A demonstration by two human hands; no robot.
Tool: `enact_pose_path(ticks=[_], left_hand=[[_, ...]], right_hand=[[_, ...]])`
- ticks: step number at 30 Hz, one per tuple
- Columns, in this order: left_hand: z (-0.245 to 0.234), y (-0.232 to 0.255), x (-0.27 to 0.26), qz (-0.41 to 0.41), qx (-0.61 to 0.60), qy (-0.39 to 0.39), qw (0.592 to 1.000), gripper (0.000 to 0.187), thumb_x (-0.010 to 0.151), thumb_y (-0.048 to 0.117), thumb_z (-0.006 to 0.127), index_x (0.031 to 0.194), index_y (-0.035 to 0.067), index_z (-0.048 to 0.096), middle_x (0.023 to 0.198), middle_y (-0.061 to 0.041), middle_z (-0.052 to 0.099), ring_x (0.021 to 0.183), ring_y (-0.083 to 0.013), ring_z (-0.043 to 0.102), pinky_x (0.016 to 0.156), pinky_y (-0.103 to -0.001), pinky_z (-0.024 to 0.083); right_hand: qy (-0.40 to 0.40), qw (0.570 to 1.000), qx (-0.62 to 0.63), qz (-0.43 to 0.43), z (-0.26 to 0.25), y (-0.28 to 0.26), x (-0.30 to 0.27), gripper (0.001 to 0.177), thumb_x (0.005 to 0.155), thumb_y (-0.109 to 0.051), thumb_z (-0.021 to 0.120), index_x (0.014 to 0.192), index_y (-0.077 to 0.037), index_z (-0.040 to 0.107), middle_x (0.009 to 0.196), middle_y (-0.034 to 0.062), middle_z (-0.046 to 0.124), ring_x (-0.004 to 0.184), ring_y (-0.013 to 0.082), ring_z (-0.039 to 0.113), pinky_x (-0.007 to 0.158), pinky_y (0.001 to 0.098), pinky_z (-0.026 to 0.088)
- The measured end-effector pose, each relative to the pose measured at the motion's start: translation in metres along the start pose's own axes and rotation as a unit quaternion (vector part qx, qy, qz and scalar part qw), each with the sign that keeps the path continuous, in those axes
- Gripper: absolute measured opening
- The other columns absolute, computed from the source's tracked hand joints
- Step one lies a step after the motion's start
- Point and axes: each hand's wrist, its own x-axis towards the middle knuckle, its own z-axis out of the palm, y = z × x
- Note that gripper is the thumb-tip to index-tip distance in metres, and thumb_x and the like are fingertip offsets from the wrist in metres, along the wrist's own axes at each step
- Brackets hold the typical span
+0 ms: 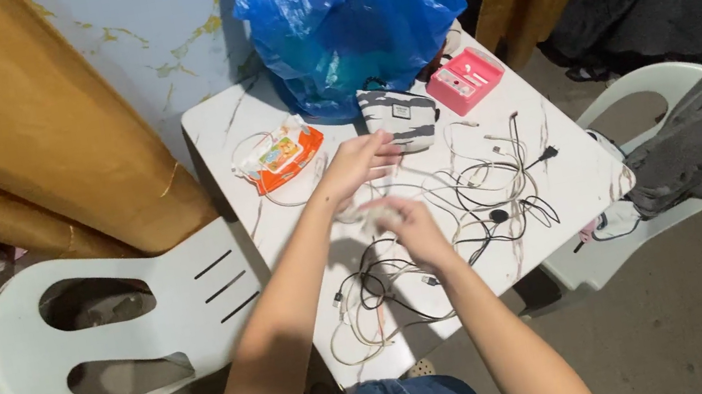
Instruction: The person untangles and wipes several black and white cables on a white table using a small white cloth. They handle the cables one at a time, wiping along the length of each cord and occasionally placing them back on the table.
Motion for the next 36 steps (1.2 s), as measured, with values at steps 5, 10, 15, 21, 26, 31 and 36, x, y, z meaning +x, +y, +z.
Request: enact_pose_path(ticks=[5, 10, 15, 21, 26, 31, 36], left_hand=[[-0.038, -0.008, -0.052, -0.076, 0.110, -0.100, 0.986, 0.055, 0.109, 0.046, 0.043, 0.129, 0.001, 0.067, 0.119, -0.005, 0.074, 0.104, -0.0126, 0.071, 0.085, -0.024, 0.055], [-0.059, 0.010, -0.107, -0.048, 0.145, -0.242, 0.958, 0.045, 0.105, 0.035, 0.055, 0.129, 0.000, 0.070, 0.101, -0.011, 0.075, 0.089, -0.0151, 0.068, 0.072, -0.027, 0.051], [-0.069, 0.029, -0.114, -0.121, 0.083, -0.189, 0.971, 0.036, 0.102, 0.025, 0.055, 0.120, -0.001, 0.070, 0.099, -0.007, 0.076, 0.085, -0.0107, 0.072, 0.070, -0.024, 0.057], [-0.075, 0.011, -0.116, -0.070, 0.094, -0.141, 0.983, 0.026, 0.100, 0.011, 0.058, 0.120, -0.002, 0.069, 0.096, -0.006, 0.071, 0.073, -0.0091, 0.062, 0.061, -0.021, 0.052], [-0.067, -0.008, -0.093, 0.007, 0.067, -0.037, 0.997, 0.036, 0.100, 0.007, 0.044, 0.125, -0.005, 0.068, 0.089, -0.003, 0.060, 0.062, -0.0058, 0.048, 0.050, -0.020, 0.039], [-0.064, -0.019, -0.081, 0.030, -0.011, -0.022, 0.999, 0.044, 0.093, 0.000, 0.049, 0.135, -0.003, 0.060, 0.102, -0.003, 0.065, 0.067, -0.0065, 0.051, 0.054, -0.021, 0.043], [-0.031, -0.020, -0.094, 0.123, 0.073, 0.010, 0.990, 0.033, 0.090, 0.001, 0.070, 0.123, -0.003, 0.071, 0.108, -0.012, 0.078, 0.094, -0.0136, 0.074, 0.081, -0.022, 0.058]], right_hand=[[0.031, 0.942, 0.334, 0.004, -0.010, -0.022, 0.022, 0.037, 0.101, 0.001, 0.048, 0.136, 0.010, 0.056, 0.123, 0.0186, 0.068, 0.102, 0.0215, 0.066, 0.088, 0.0312, 0.057], [0.079, 0.924, 0.373, 0.002, -0.010, -0.049, 0.036, 0.038, 0.101, 0.000, 0.043, 0.136, 0.013, 0.050, 0.126, 0.0230, 0.064, 0.118, 0.0314, 0.066, 0.102, 0.0387, 0.056], [0.110, 0.942, 0.317, -0.011, -0.006, -0.056, 0.043, 0.036, 0.100, 0.001, 0.044, 0.134, 0.013, 0.051, 0.125, 0.0227, 0.065, 0.113, 0.0301, 0.067, 0.099, 0.0375, 0.056], [0.155, 0.955, 0.250, -0.045, -0.005, -0.047, 0.041, 0.030, 0.100, 0.003, 0.052, 0.129, 0.009, 0.059, 0.117, 0.0148, 0.069, 0.096, 0.0176, 0.065, 0.086, 0.0306, 0.053], [0.218, 0.938, 0.256, -0.083, -0.006, -0.018, 0.012, 0.030, 0.100, -0.001, 0.052, 0.124, 0.010, 0.065, 0.112, 0.0108, 0.071, 0.086, 0.0126, 0.060, 0.079, 0.0273, 0.048], [0.180, 0.961, 0.211, 0.023, 0.020, 0.006, -0.017, 0.036, 0.094, -0.001, 0.051, 0.123, 0.012, 0.068, 0.105, 0.0131, 0.072, 0.080, 0.0145, 0.060, 0.073, 0.0280, 0.049], [0.217, 0.929, 0.290, 0.072, 0.067, -0.007, -0.021, 0.027, 0.098, -0.005, 0.055, 0.121, 0.006, 0.064, 0.107, 0.0098, 0.071, 0.088, 0.0158, 0.066, 0.080, 0.0297, 0.054]])
